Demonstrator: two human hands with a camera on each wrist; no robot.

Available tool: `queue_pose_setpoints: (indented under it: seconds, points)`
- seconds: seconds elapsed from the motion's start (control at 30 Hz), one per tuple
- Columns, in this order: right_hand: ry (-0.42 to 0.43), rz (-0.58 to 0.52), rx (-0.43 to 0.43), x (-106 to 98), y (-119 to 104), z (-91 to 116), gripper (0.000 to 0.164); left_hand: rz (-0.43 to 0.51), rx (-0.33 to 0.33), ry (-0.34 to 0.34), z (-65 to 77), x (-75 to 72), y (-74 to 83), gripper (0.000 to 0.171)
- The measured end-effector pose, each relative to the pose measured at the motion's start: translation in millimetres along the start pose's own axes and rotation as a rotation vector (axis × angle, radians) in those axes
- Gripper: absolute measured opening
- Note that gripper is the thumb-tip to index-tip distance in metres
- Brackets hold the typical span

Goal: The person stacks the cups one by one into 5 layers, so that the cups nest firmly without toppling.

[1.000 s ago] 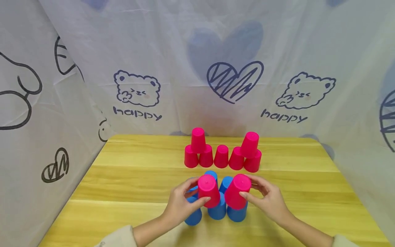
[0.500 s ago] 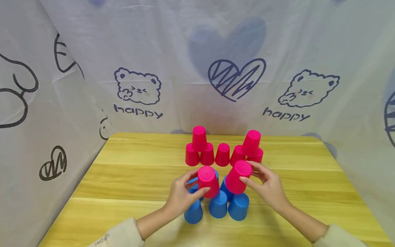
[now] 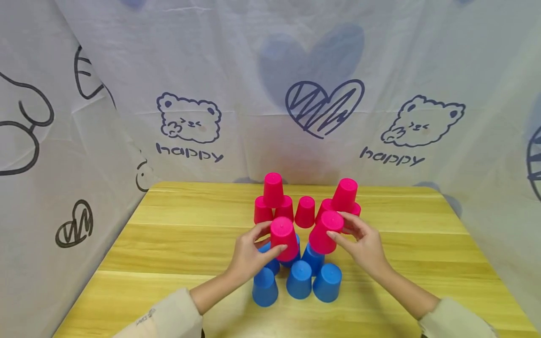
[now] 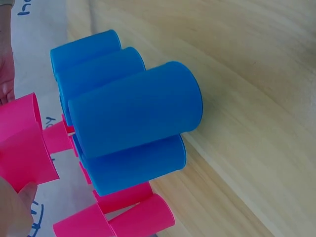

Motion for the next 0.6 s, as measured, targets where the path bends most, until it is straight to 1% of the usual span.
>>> queue_pose_setpoints:
  seconds: [0.2, 0.33, 0.4, 0.53, 0.6]
  points:
    - [0.001, 0.044, 0.059, 0.1, 9.3, -5.3, 0.044, 0.018, -0.039, 0.002, -9.6, 2.0, -7.9, 0.048]
    - [0.005, 0.07, 0.082, 0.5, 13.5, -9.2, 0.044, -0.007, -0.035, -0.012, -14.7, 4.8, -7.1, 0.049]
    - [0.008, 0.077, 0.092, 1.2, 15.1, -10.8, 0.044, -0.028, -0.018, -0.021, -16.7, 6.5, -5.3, 0.05]
    - [0.005, 0.074, 0.109, 3.7, 17.3, -13.9, 0.045, -0.041, 0.026, -0.022, -21.5, 10.0, -0.7, 0.052]
    - [0.004, 0.069, 0.11, 5.4, 18.2, -16.2, 0.045, -0.043, 0.061, -0.014, -24.3, 10.8, 2.0, 0.052]
Point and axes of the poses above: each hand's wrist, its own z-axis away from the middle knuckle, its own x-axis out of the palm, y = z × x, the point moved 10 cm from there along -z, towards the middle knuckle, and after that the axes turned 13 degrees about y, right-handed, at the moved point
